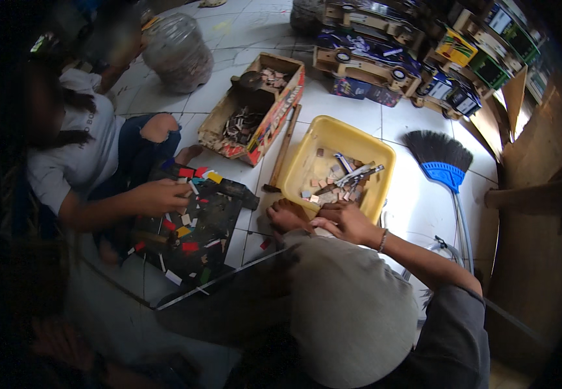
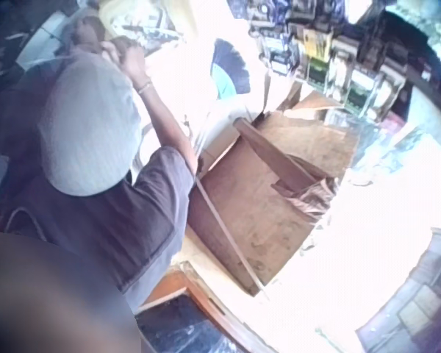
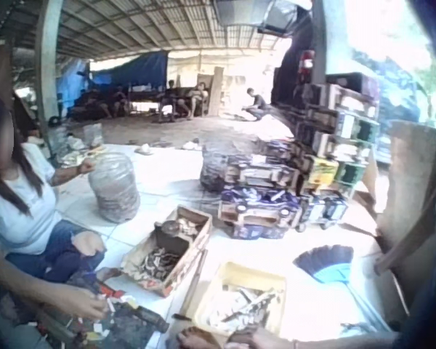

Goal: The person sits on the floor and uses pliers to cut and bend a metal wire, then threads it through small wooden blocks. A coworker hammers nails into similar blocks nearby. The person repeats the cutting and threading process multiple times.

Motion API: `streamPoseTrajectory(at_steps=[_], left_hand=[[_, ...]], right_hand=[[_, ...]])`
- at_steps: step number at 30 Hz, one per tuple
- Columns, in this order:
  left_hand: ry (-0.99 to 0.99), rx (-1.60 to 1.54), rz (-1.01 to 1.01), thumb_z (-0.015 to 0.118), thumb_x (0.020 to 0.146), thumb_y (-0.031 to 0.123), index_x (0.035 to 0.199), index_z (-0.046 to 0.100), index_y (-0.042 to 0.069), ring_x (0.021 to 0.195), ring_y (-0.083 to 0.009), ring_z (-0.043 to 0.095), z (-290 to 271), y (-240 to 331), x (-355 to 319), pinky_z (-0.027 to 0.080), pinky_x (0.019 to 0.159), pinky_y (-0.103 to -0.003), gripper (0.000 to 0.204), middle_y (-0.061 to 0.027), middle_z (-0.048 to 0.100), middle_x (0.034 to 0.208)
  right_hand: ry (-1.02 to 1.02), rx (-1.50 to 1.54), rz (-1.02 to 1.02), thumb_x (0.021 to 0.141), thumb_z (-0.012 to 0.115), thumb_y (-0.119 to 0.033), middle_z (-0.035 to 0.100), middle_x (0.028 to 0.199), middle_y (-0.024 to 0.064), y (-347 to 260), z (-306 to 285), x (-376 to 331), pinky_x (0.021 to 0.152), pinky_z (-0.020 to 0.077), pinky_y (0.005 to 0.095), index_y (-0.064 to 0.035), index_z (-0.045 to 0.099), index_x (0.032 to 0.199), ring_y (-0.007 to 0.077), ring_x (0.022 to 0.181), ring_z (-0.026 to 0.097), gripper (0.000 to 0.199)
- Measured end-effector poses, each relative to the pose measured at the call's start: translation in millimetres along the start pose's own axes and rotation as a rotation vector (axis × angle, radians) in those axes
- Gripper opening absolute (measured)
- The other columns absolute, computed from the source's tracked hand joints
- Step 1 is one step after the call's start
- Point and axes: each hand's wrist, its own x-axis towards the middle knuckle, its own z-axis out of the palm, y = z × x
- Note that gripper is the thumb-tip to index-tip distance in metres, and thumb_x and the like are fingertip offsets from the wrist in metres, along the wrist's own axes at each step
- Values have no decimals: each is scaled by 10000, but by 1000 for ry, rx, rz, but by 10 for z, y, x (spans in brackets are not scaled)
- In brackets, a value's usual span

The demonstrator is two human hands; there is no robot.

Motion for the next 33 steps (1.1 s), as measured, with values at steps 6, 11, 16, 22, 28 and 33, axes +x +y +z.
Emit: streamPoseTrajectory(at_steps=[6, 11, 16, 22, 28, 33], left_hand=[[44, -238, 130, 578, 922, 317, 976, 545, 97, 743, -121, 418, -89, -47, 86, 350, 582, -280, 229, -22, 474, 881], [49, -611, 252, 578, 935, 264, 887, 591, 92, 623, -91, 436, -317, -507, 316, 352, 477, -212, 179, -12, 470, 788], [289, -255, -80, 483, 999, 267, 1039, 556, 72, 677, -119, 402, -252, -713, 456, 329, 459, -210, 211, -45, 434, 884], [546, 660, -526, 504, 992, 135, 1129, 532, 41, 610, -17, 354, 62, -1270, -69, 264, 453, -165, 169, 33, 429, 783], [759, 435, -573, 520, 999, 159, 1254, 551, 46, 710, -24, 420, -171, -1624, -405, 357, 564, -188, 281, 28, 482, 872], [751, 480, -527, 504, 1010, 231, 1258, 551, 98, 607, -9, 460, -278, -1996, -622, 340, 450, -167, 285, 14, 535, 846]], right_hand=[[-186, -494, 210, 910, 584, -148, 668, 919, 126, 948, -160, 142, 623, 509, 385, -91, 637, 1045, 315, 662, 591, 155], [-645, -882, 272, 910, 578, -197, 670, 931, 141, 1361, -192, 300, 654, 502, 417, -95, 623, 1049, 327, 722, 605, 179], [-792, -1154, 261, 909, 572, -246, 672, 943, 155, 1381, -304, 501, 686, 496, 448, -99, 609, 1053, 338, 782, 619, 209], [-924, -1278, 218, 909, 564, -305, 674, 958, 172, 1559, -439, 617, 723, 488, 486, -103, 592, 1059, 352, 854, 636, 253], [-805, -699, 114, 921, 564, -347, 672, 819, 194, 982, -1269, 1184, 704, 492, 481, -78, 579, 1096, 362, 735, 653, 322], [-796, -638, 198, 957, 549, -310, 656, 905, 168, -632, -1751, 1725, 736, 493, 402, -73, 611, 1092, 275, 820, 638, 280]])
